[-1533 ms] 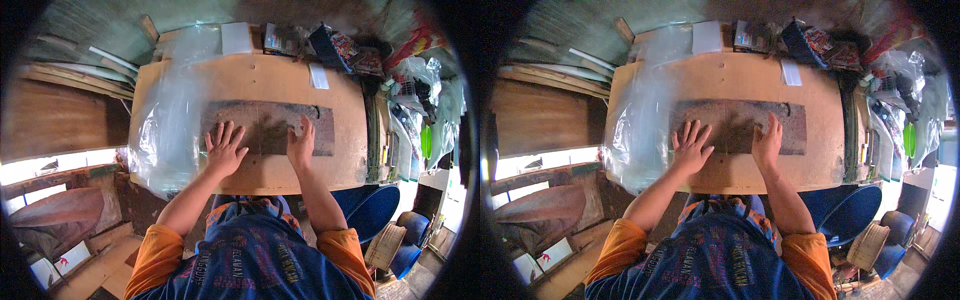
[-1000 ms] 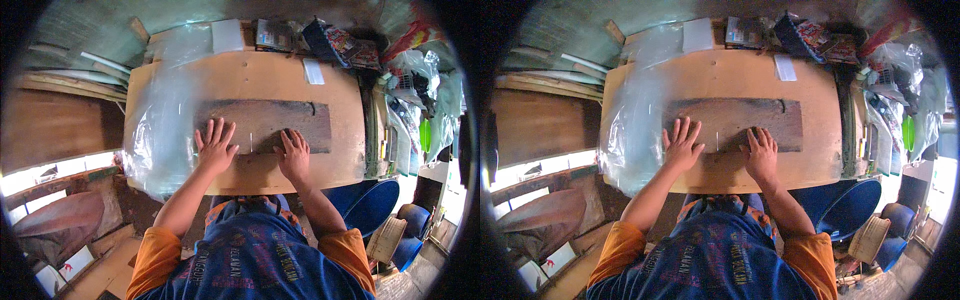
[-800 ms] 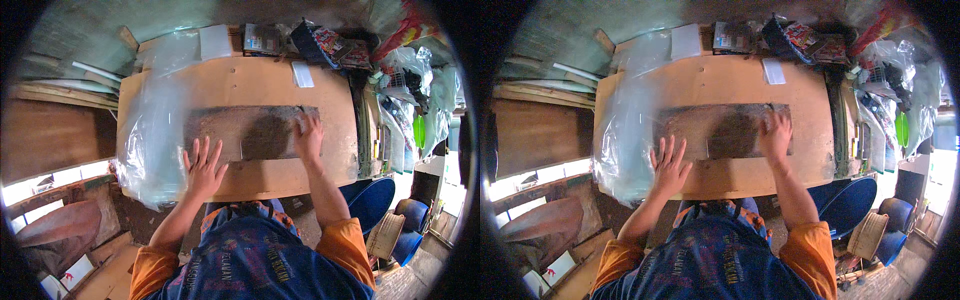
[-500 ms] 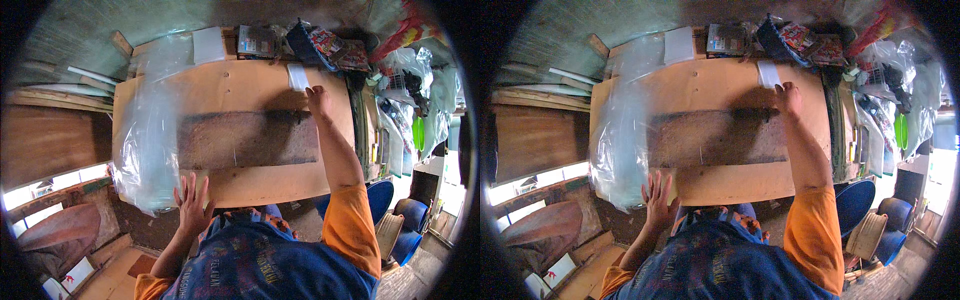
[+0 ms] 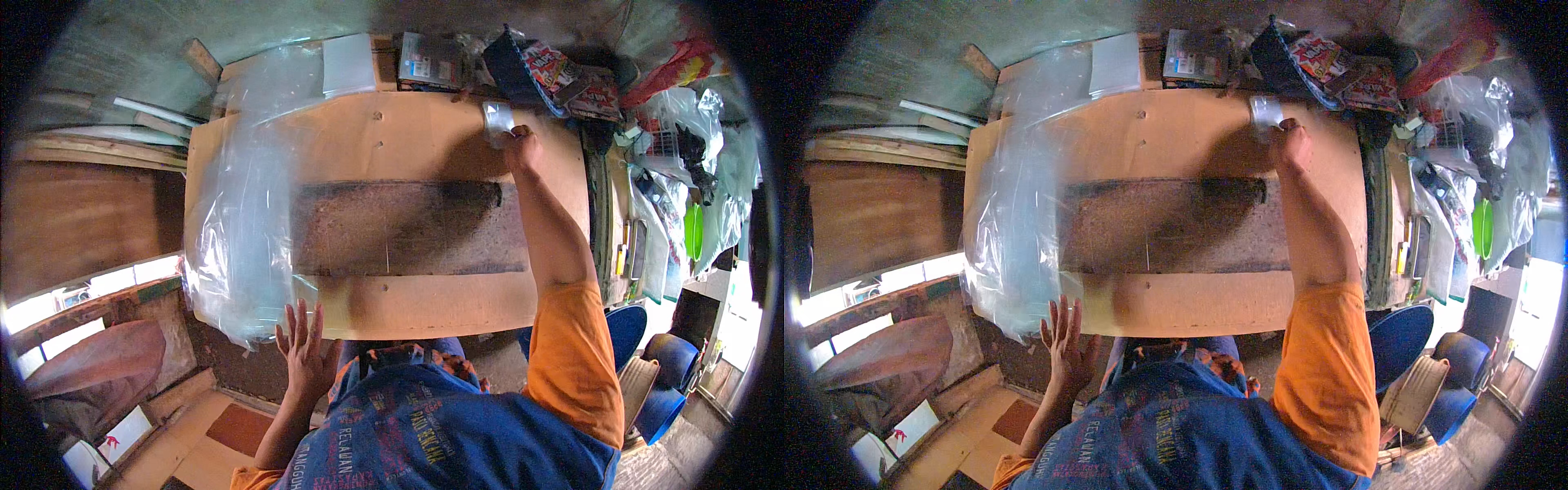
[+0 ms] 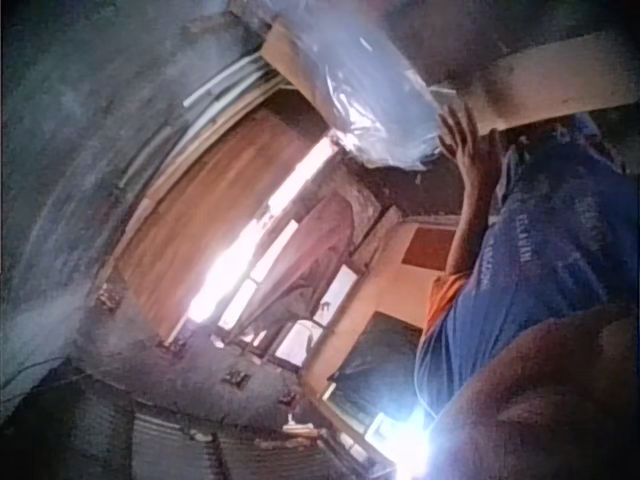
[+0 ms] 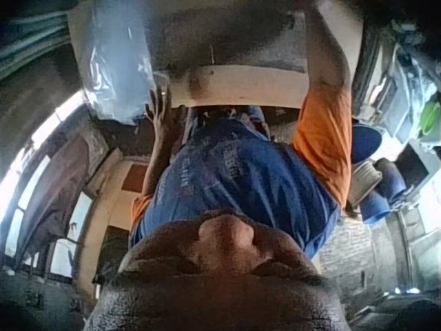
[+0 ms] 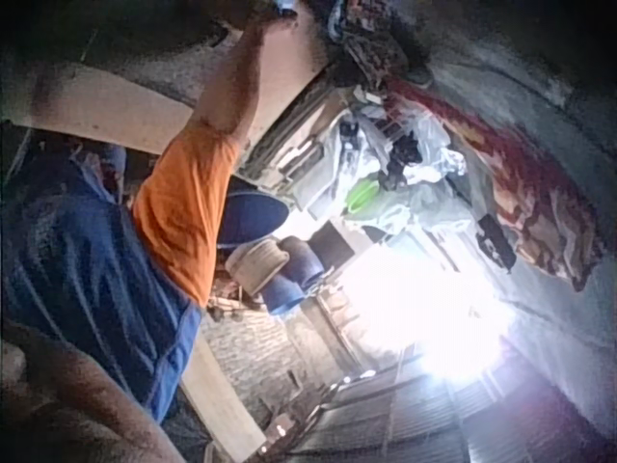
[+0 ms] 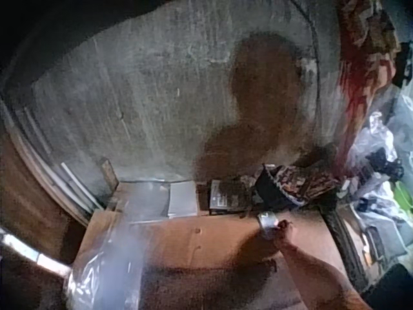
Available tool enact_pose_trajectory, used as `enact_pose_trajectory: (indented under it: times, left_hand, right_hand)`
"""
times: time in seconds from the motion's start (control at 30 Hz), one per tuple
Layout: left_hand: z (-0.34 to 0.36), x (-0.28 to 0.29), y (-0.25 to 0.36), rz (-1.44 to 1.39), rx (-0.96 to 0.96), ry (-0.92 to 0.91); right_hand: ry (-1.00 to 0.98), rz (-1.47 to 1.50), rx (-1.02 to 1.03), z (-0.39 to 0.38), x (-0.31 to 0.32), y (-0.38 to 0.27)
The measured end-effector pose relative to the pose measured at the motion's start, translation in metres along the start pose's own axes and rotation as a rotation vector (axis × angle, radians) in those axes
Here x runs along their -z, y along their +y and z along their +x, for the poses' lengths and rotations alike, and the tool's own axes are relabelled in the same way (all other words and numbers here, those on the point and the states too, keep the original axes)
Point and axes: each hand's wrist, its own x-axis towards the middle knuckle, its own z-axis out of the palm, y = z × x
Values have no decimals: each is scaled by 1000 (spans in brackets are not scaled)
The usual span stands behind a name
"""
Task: The person applies a transparent plastic film over a rectangular wooden board on a workbench. They smooth the film with their hands, peel and reposition sections to remove wrinkles, and press the edges to adhere the film to the board surface.
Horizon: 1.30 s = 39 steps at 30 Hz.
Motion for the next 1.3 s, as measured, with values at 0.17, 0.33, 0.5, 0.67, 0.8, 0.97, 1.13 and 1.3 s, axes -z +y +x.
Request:
enact_pose_trajectory:
  times: [0.17,0.33,0.5,0.67,0.8,0.97,1.13,1.3]
  left_hand:
    - [-2,-3,1,-22,4,-11]
    - [-4,-1,5,8,4,-30]
    - [-5,0,7,10,-22,-11]
    - [-7,0,12,-12,-34,6]
    - [0,1,18,10,-73,-12]
    - [1,0,21,15,-84,-12]
    - [-2,-2,21,9,-80,5]
    - [-3,-1,24,-7,-70,7]
  right_hand:
    - [33,63,25,-2,0,-2]
    - [-75,-51,-10,3,5,-9]
    - [37,46,64,5,5,3]
    - [114,180,56,-24,44,-22]
    - [6,389,65,-12,37,6]
    - [-130,228,176,-7,32,-1]
    - [-228,13,329,-5,28,-6]
    - [-60,54,509,16,9,5]
